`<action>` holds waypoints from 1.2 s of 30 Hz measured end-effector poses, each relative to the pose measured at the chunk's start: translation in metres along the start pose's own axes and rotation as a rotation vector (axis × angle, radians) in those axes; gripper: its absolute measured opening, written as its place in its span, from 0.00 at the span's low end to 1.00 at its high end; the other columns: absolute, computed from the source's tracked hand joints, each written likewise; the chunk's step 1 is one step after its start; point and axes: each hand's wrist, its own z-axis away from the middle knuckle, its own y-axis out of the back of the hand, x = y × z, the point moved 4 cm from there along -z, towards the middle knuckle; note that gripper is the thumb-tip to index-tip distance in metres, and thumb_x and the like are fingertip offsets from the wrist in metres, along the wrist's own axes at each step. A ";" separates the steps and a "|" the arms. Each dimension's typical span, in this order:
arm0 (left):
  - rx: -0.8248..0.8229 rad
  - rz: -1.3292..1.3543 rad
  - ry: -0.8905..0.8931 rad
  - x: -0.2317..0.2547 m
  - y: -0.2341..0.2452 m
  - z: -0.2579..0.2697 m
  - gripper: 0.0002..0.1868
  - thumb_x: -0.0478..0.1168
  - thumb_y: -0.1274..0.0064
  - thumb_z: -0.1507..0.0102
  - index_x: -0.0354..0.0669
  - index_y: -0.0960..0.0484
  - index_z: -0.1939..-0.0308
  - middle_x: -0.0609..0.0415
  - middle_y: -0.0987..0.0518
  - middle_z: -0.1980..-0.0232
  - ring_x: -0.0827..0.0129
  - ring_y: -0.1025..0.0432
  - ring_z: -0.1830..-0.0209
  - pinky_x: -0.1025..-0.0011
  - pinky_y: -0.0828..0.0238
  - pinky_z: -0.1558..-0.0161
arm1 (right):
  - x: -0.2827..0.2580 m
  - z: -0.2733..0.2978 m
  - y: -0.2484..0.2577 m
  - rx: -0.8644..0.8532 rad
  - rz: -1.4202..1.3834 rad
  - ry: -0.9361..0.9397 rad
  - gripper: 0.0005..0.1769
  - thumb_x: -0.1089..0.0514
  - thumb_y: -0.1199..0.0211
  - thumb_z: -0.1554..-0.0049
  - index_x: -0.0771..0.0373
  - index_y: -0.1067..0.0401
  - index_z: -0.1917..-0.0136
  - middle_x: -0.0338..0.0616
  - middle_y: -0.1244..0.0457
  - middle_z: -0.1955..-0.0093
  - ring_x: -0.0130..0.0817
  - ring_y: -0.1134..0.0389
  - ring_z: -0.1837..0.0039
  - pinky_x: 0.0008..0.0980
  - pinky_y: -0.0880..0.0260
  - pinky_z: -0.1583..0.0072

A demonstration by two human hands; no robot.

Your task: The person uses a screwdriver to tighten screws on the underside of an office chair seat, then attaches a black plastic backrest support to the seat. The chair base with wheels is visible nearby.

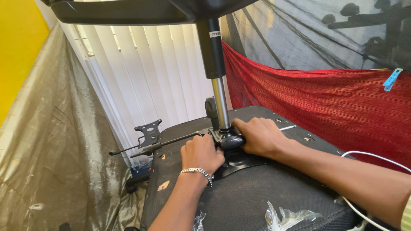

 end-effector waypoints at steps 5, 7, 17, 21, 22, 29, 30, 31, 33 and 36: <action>0.077 0.146 0.063 -0.002 0.019 0.004 0.18 0.46 0.37 0.51 0.37 0.17 0.63 0.39 0.18 0.66 0.45 0.21 0.59 0.54 0.25 0.54 | 0.001 0.000 -0.007 0.031 -0.010 -0.018 0.28 0.56 0.32 0.55 0.53 0.30 0.40 0.56 0.31 0.60 0.58 0.29 0.52 0.55 0.29 0.50; 0.193 0.238 0.191 -0.010 0.028 0.001 0.17 0.46 0.40 0.48 0.37 0.17 0.62 0.39 0.17 0.65 0.44 0.21 0.59 0.54 0.24 0.54 | 0.004 0.000 -0.004 0.035 -0.089 -0.036 0.28 0.55 0.31 0.56 0.51 0.29 0.40 0.54 0.29 0.58 0.55 0.28 0.51 0.53 0.29 0.49; -0.018 0.118 0.293 -0.018 -0.002 -0.002 0.21 0.54 0.50 0.35 0.39 0.14 0.59 0.37 0.17 0.56 0.42 0.22 0.52 0.51 0.26 0.48 | 0.032 -0.003 0.002 -0.127 -0.251 -0.083 0.30 0.37 0.24 0.58 0.58 0.20 0.49 0.52 0.28 0.59 0.45 0.25 0.53 0.41 0.29 0.48; -0.054 0.159 0.320 -0.021 -0.006 -0.007 0.21 0.54 0.49 0.35 0.38 0.13 0.61 0.37 0.17 0.57 0.44 0.22 0.52 0.52 0.26 0.48 | 0.037 -0.009 -0.004 -0.176 -0.303 -0.005 0.30 0.39 0.24 0.58 0.61 0.23 0.50 0.52 0.29 0.58 0.44 0.27 0.53 0.41 0.29 0.48; -0.065 0.167 0.317 -0.021 -0.006 -0.008 0.21 0.53 0.49 0.35 0.38 0.14 0.61 0.37 0.17 0.57 0.44 0.22 0.53 0.52 0.26 0.48 | 0.037 -0.011 -0.005 -0.184 -0.301 -0.008 0.30 0.39 0.25 0.57 0.61 0.23 0.50 0.51 0.29 0.58 0.44 0.27 0.53 0.41 0.29 0.49; 0.066 0.047 0.255 -0.002 0.005 -0.002 0.20 0.53 0.49 0.36 0.39 0.13 0.64 0.38 0.18 0.63 0.42 0.22 0.58 0.49 0.26 0.53 | 0.062 -0.007 0.001 -0.126 -0.445 -0.197 0.26 0.37 0.29 0.54 0.57 0.20 0.50 0.48 0.27 0.61 0.36 0.24 0.55 0.35 0.29 0.49; 0.127 0.068 0.213 0.004 0.008 -0.002 0.19 0.52 0.50 0.35 0.39 0.15 0.65 0.39 0.18 0.66 0.43 0.22 0.62 0.49 0.26 0.56 | 0.066 -0.006 0.005 -0.090 -0.498 -0.231 0.26 0.37 0.30 0.54 0.57 0.20 0.51 0.47 0.26 0.63 0.35 0.24 0.56 0.34 0.29 0.50; 0.189 0.091 0.173 0.010 0.010 -0.002 0.18 0.51 0.50 0.35 0.40 0.16 0.66 0.41 0.18 0.70 0.44 0.22 0.65 0.49 0.26 0.59 | 0.072 -0.006 0.012 -0.027 -0.497 -0.280 0.25 0.37 0.31 0.52 0.58 0.21 0.53 0.47 0.28 0.63 0.35 0.26 0.57 0.35 0.30 0.51; 0.256 0.122 0.033 0.022 0.012 -0.001 0.16 0.49 0.52 0.33 0.42 0.19 0.66 0.43 0.19 0.75 0.46 0.22 0.72 0.50 0.27 0.65 | 0.083 -0.003 0.028 0.100 -0.493 -0.374 0.24 0.36 0.32 0.49 0.60 0.23 0.55 0.47 0.33 0.65 0.36 0.31 0.59 0.39 0.33 0.54; 0.285 0.170 -0.256 0.038 0.010 0.004 0.12 0.46 0.52 0.33 0.43 0.22 0.65 0.46 0.21 0.78 0.49 0.23 0.78 0.53 0.28 0.71 | 0.079 0.003 0.044 0.179 -0.604 -0.245 0.28 0.35 0.29 0.49 0.64 0.29 0.60 0.44 0.40 0.67 0.33 0.38 0.62 0.40 0.37 0.57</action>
